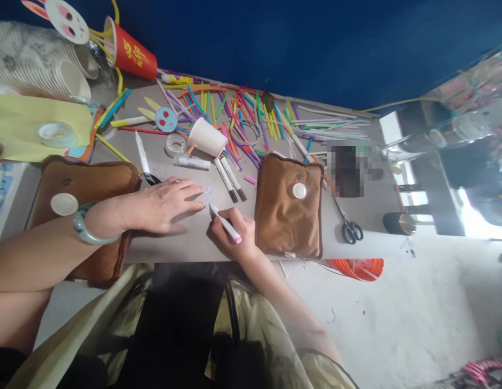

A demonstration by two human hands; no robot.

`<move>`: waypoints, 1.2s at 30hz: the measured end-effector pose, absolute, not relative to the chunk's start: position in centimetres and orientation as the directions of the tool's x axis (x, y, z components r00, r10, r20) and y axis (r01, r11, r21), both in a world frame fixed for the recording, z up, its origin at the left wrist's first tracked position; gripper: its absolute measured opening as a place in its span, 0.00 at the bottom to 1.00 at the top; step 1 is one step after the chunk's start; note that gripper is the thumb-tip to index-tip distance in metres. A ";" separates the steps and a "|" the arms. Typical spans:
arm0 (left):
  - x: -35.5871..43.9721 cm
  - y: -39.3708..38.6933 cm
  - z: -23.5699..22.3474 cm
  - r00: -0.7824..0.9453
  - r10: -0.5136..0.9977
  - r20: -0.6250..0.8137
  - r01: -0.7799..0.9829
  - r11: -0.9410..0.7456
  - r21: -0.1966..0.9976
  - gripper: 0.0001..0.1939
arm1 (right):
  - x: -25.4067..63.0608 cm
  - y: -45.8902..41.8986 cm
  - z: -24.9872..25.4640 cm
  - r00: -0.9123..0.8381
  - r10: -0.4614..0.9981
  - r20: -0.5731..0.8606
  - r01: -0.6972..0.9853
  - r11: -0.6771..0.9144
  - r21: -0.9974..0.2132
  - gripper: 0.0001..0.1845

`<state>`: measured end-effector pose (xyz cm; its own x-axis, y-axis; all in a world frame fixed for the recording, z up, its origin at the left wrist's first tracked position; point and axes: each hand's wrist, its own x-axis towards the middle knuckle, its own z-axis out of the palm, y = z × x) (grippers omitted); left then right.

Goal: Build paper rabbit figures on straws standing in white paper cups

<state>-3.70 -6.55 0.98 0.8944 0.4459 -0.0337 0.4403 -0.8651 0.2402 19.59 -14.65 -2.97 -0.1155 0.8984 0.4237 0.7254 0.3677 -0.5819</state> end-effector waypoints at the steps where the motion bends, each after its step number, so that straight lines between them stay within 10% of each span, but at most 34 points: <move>1: -3.7 -6.5 1.0 0.894 0.446 -0.033 0.440 -0.864 0.243 0.27 | 19.6 -14.7 -2.9 -0.124 0.897 0.424 0.723 0.374 -0.580 0.04; 36: -3.7 -6.5 1.0 0.899 0.437 -0.032 0.434 -0.878 0.203 0.27 | 19.7 -14.7 -3.1 -0.135 0.887 0.442 0.730 0.390 -0.561 0.03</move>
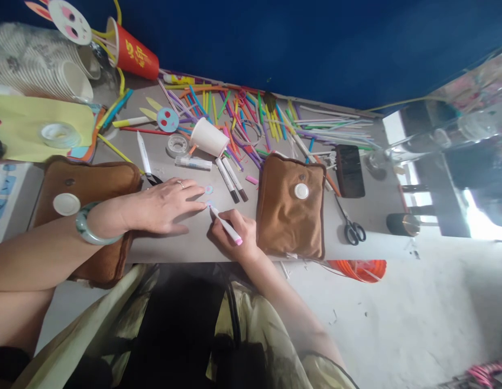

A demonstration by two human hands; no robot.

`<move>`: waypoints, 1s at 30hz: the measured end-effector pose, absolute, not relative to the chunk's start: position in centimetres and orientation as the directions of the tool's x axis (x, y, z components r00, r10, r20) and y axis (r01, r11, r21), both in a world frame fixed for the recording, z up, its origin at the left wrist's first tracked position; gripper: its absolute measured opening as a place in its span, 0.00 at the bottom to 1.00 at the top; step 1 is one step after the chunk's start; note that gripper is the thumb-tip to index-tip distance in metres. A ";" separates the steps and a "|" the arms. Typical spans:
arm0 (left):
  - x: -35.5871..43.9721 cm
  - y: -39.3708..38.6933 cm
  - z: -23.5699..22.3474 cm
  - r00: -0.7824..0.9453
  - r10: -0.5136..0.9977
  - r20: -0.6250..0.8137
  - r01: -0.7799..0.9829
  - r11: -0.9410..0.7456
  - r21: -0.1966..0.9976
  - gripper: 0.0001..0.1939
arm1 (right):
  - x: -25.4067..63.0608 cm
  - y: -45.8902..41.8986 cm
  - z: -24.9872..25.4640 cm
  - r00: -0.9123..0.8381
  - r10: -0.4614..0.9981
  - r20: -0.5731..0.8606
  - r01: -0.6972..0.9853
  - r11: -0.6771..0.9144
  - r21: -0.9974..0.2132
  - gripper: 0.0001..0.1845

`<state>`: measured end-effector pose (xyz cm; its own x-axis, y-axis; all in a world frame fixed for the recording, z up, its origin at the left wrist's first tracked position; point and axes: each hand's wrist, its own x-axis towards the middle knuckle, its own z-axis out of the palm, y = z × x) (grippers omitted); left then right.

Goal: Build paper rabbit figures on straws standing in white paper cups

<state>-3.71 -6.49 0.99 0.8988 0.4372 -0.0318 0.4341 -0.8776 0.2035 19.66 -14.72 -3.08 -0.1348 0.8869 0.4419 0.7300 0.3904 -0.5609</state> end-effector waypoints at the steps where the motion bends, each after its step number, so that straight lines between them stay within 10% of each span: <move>1: -3.7 -6.5 1.0 0.898 0.438 -0.030 0.435 -0.877 0.204 0.27 | 19.7 -14.7 -3.0 -0.135 0.886 0.444 0.729 0.392 -0.562 0.03; 30: -3.7 -6.5 0.8 0.896 0.443 -0.020 0.436 -0.874 0.214 0.27 | 19.6 -14.8 -3.1 -0.133 0.875 0.465 0.744 0.398 -0.537 0.03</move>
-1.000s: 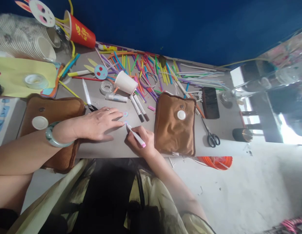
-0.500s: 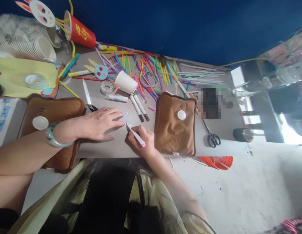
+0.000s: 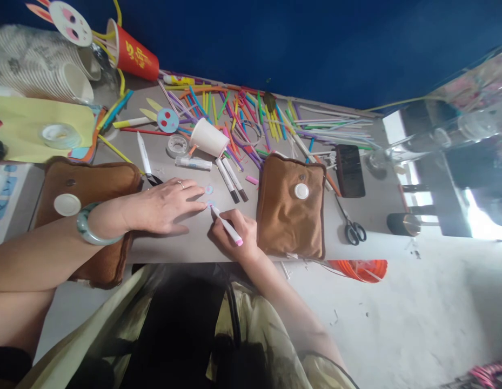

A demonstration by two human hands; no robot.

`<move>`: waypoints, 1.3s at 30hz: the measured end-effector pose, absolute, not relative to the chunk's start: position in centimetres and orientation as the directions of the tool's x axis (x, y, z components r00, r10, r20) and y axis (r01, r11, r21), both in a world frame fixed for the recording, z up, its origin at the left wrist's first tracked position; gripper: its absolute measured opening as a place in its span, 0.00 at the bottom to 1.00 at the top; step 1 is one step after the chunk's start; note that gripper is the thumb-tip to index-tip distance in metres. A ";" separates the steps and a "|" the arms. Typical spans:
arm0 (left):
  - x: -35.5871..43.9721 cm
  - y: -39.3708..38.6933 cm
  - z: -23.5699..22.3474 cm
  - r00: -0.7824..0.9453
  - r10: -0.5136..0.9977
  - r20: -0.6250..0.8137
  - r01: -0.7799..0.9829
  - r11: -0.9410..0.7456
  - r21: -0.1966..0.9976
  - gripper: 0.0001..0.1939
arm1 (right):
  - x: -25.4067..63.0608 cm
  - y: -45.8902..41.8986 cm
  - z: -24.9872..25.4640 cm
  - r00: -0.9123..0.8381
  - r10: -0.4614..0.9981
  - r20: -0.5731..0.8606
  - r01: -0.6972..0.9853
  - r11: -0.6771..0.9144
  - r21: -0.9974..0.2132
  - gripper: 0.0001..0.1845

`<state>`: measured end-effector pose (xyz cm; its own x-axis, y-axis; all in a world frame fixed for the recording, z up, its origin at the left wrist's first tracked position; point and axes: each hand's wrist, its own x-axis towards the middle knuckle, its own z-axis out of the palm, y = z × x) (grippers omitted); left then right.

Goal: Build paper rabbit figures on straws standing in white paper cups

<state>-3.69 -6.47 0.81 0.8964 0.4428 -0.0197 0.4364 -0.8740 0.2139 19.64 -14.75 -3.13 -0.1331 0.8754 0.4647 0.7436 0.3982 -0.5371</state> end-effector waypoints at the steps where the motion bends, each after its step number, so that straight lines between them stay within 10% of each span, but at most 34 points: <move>1: -3.7 -6.5 0.8 0.896 0.445 -0.018 0.437 -0.872 0.221 0.27 | 19.6 -14.7 -3.1 -0.127 0.879 0.460 0.742 0.391 -0.544 0.03; 39: -3.6 -6.5 1.0 0.896 0.443 -0.036 0.439 -0.866 0.239 0.26 | 19.6 -14.7 -2.9 -0.117 0.893 0.436 0.743 0.370 -0.558 0.03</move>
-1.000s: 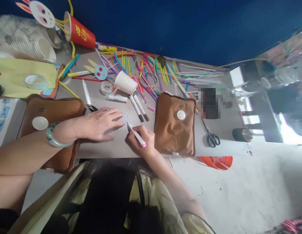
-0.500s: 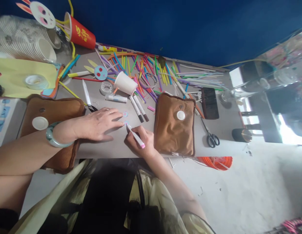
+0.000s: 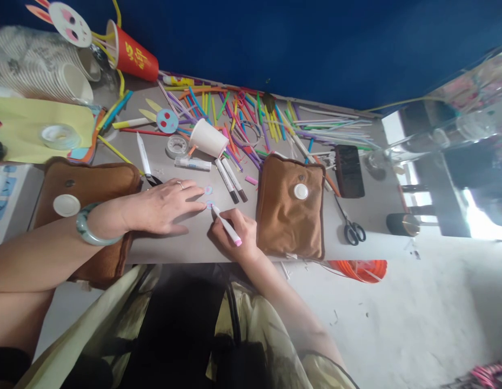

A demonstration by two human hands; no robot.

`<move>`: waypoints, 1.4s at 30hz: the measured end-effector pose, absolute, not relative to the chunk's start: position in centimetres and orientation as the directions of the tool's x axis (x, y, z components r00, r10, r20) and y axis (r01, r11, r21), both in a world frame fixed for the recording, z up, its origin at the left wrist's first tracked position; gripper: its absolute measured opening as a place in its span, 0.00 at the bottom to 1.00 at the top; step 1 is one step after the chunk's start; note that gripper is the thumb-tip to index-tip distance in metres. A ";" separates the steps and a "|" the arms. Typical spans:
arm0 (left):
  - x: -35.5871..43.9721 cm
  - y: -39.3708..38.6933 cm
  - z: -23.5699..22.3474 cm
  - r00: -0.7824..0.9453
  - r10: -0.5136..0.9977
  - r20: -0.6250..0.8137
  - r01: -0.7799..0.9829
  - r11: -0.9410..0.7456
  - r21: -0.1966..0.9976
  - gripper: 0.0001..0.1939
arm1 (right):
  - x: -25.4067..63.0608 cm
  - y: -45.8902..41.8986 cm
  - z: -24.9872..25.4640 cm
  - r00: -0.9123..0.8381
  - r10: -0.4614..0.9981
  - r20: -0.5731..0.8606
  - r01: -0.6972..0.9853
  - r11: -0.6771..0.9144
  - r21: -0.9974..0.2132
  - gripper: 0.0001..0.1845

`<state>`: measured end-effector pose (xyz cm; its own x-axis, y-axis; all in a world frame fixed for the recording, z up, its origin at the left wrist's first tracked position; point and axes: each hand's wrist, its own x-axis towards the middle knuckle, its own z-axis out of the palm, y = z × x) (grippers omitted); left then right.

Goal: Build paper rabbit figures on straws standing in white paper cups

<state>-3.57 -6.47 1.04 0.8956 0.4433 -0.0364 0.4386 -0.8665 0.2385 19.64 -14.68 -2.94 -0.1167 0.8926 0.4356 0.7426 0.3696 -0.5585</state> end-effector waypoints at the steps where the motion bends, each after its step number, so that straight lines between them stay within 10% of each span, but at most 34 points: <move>1: -3.6 -6.5 1.0 0.896 0.443 -0.037 0.439 -0.868 0.234 0.26 | 19.6 -14.7 -2.9 -0.119 0.890 0.440 0.740 0.375 -0.559 0.03; 42: -3.5 -6.1 0.7 0.905 0.425 -0.022 0.420 -0.886 0.194 0.26 | 20.5 -14.5 0.9 0.102 0.918 0.384 0.641 0.235 -0.731 0.04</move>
<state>-3.53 -6.15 0.68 0.9051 0.4247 -0.0217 0.4205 -0.8863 0.1942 20.53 -14.50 0.86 0.1022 0.9176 0.3841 0.6408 0.2346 -0.7310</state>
